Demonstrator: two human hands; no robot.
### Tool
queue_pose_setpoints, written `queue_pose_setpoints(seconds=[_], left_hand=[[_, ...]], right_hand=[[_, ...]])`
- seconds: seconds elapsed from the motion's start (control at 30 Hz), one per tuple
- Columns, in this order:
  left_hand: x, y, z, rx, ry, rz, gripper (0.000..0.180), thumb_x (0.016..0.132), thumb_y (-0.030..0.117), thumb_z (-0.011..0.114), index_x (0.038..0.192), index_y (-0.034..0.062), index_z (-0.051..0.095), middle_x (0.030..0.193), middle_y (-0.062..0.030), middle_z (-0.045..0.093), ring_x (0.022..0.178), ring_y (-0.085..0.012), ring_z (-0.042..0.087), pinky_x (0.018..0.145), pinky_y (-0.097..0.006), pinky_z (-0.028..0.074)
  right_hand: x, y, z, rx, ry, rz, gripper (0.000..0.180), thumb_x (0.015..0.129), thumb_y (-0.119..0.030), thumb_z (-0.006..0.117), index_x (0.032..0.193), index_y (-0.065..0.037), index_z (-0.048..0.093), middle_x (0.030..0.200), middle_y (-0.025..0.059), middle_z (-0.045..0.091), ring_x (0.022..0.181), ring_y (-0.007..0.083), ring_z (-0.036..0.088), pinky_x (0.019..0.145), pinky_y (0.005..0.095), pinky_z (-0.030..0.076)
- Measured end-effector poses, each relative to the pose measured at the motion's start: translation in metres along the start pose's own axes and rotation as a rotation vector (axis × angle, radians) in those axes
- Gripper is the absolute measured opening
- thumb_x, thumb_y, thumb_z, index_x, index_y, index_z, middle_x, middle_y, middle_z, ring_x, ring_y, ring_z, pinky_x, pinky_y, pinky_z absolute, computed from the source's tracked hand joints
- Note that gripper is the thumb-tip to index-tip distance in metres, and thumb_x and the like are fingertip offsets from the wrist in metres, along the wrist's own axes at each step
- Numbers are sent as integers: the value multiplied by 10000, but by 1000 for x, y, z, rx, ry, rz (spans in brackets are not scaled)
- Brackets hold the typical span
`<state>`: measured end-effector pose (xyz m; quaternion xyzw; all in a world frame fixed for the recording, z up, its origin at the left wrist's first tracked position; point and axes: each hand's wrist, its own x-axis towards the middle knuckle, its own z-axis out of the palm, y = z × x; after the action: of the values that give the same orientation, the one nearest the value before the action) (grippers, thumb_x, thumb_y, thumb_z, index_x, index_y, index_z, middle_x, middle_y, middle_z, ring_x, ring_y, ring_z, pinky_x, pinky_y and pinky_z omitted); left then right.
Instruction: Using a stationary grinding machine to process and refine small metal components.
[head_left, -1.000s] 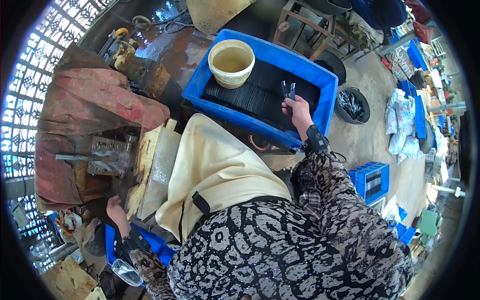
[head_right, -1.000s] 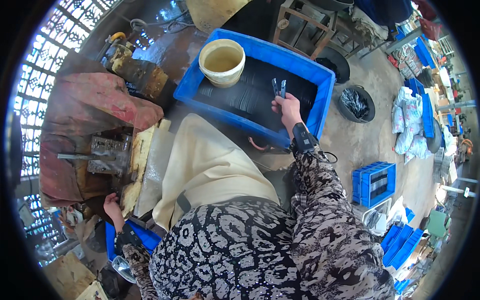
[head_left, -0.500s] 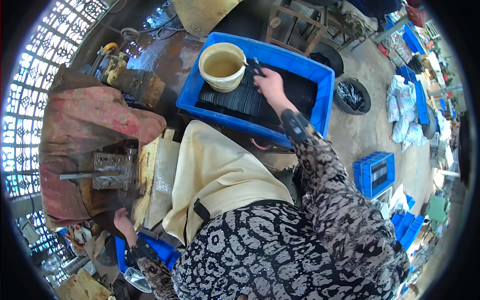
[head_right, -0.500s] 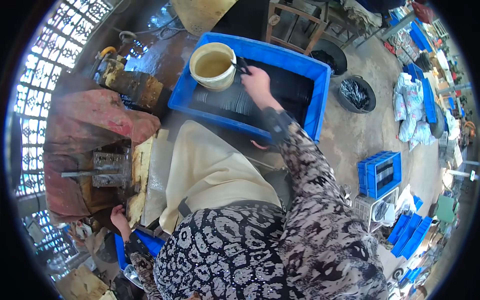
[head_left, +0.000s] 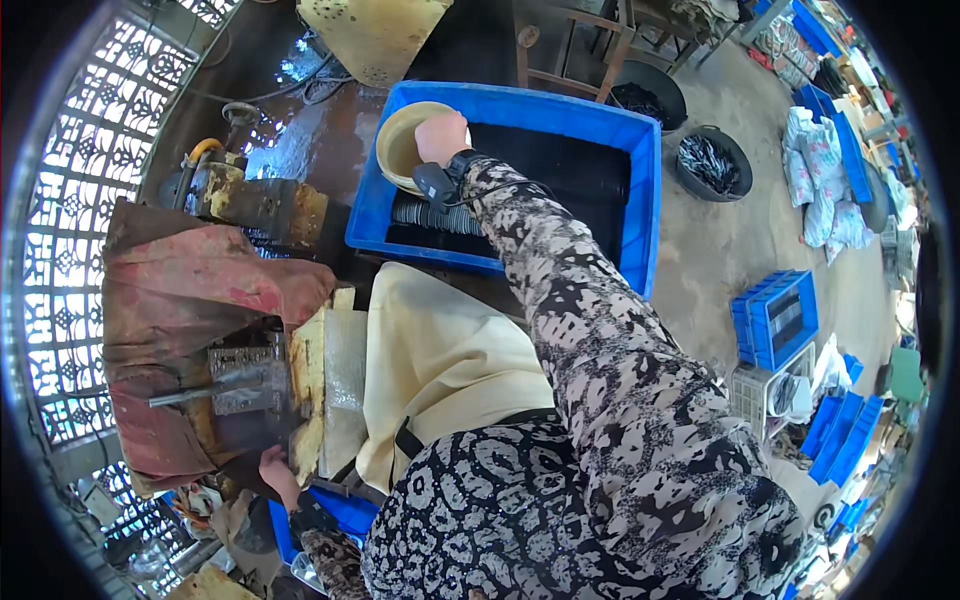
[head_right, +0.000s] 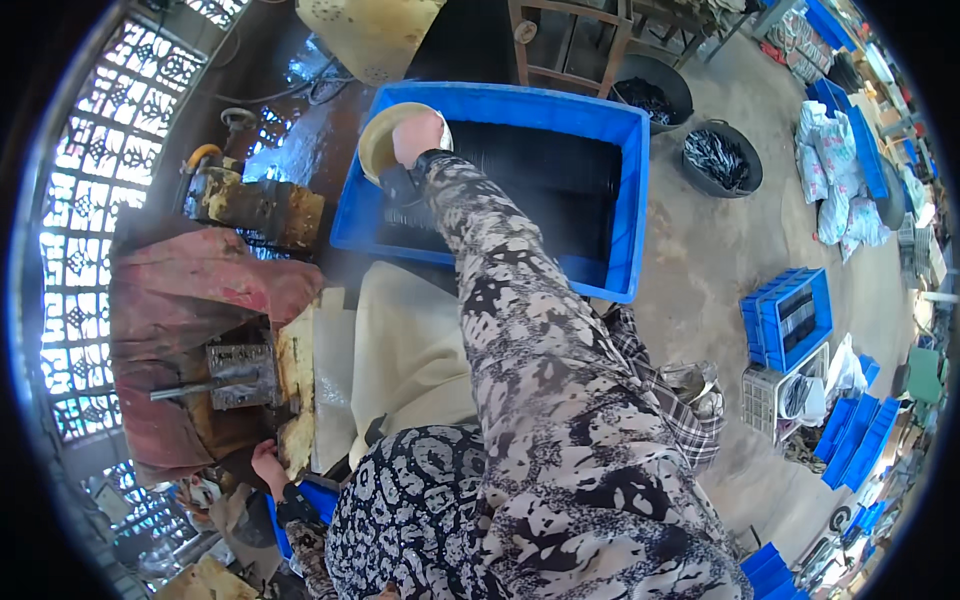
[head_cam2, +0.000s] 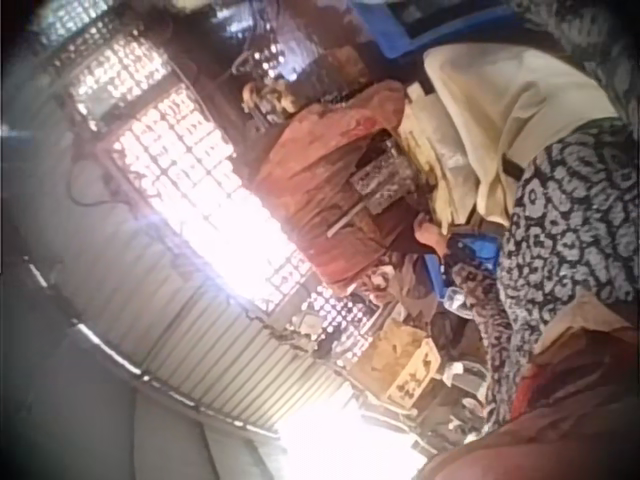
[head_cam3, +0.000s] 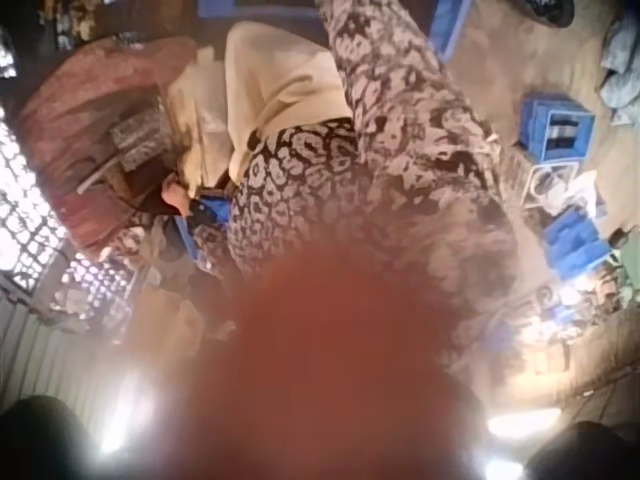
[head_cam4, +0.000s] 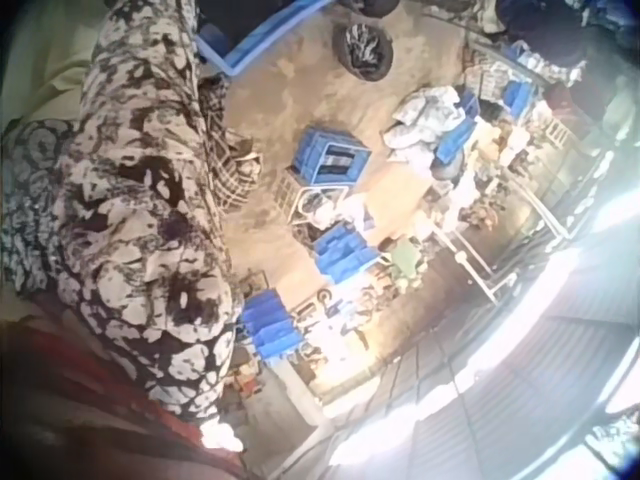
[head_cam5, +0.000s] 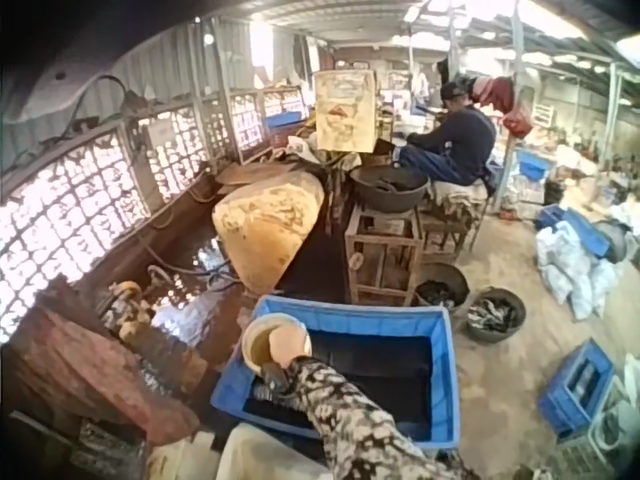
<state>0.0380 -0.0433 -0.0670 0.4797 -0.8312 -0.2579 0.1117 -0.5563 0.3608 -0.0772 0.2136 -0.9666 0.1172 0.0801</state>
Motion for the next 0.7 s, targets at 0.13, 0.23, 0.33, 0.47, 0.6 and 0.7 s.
queue_pose_setpoints(seconds=[0.13, 0.23, 0.33, 0.47, 0.6, 0.7], left_hand=[[-4, 11, 2, -66, -53, -94, 246, 786, -11, 486, 933, 0, 682, 744, -80, 655, 646, -142, 575, 594, -261, 435], [-5, 7, 0, -102, -45, -63, 243, 794, -17, 480, 929, 1, 681, 734, -65, 647, 632, -127, 555, 576, -252, 419], [-2, 8, 3, -104, -73, -80, 270, 793, -39, 454, 930, -8, 684, 762, -80, 668, 688, -155, 599, 631, -279, 471], [4, -11, 0, -165, -114, -33, 265, 792, -46, 454, 923, -9, 682, 761, -82, 668, 691, -156, 606, 638, -274, 479], [2, 6, 3, -123, -122, -133, 267, 789, -50, 451, 924, -14, 680, 759, -85, 668, 694, -162, 613, 652, -272, 484], [0, 6, 0, -152, -112, -129, 270, 787, -51, 452, 928, -16, 679, 756, -87, 668, 687, -164, 613, 648, -274, 485]], right_hand=[[-15, 11, -22, 6, 71, 51, 132, 722, -152, 639, 781, -69, 723, 880, 145, 679, 838, 315, 654, 680, 396, 543], [-56, 25, -53, 31, 182, 63, 93, 707, -132, 666, 767, -67, 693, 853, 114, 640, 843, 297, 622, 678, 383, 533], [-105, 54, -55, 53, 227, 80, 69, 723, -139, 665, 769, -87, 655, 850, 87, 617, 820, 283, 609, 670, 393, 526], [-147, 96, -68, 85, 298, 399, 68, 769, -145, 645, 815, -96, 635, 882, 99, 622, 793, 313, 633, 659, 434, 523], [-172, 177, -55, -105, 160, 689, 144, 820, -160, 609, 939, -81, 606, 964, 146, 619, 830, 349, 660, 687, 431, 553], [-178, 205, -33, -172, -46, 844, 204, 807, -162, 654, 975, -61, 596, 1030, 168, 624, 903, 366, 659, 740, 448, 552]])
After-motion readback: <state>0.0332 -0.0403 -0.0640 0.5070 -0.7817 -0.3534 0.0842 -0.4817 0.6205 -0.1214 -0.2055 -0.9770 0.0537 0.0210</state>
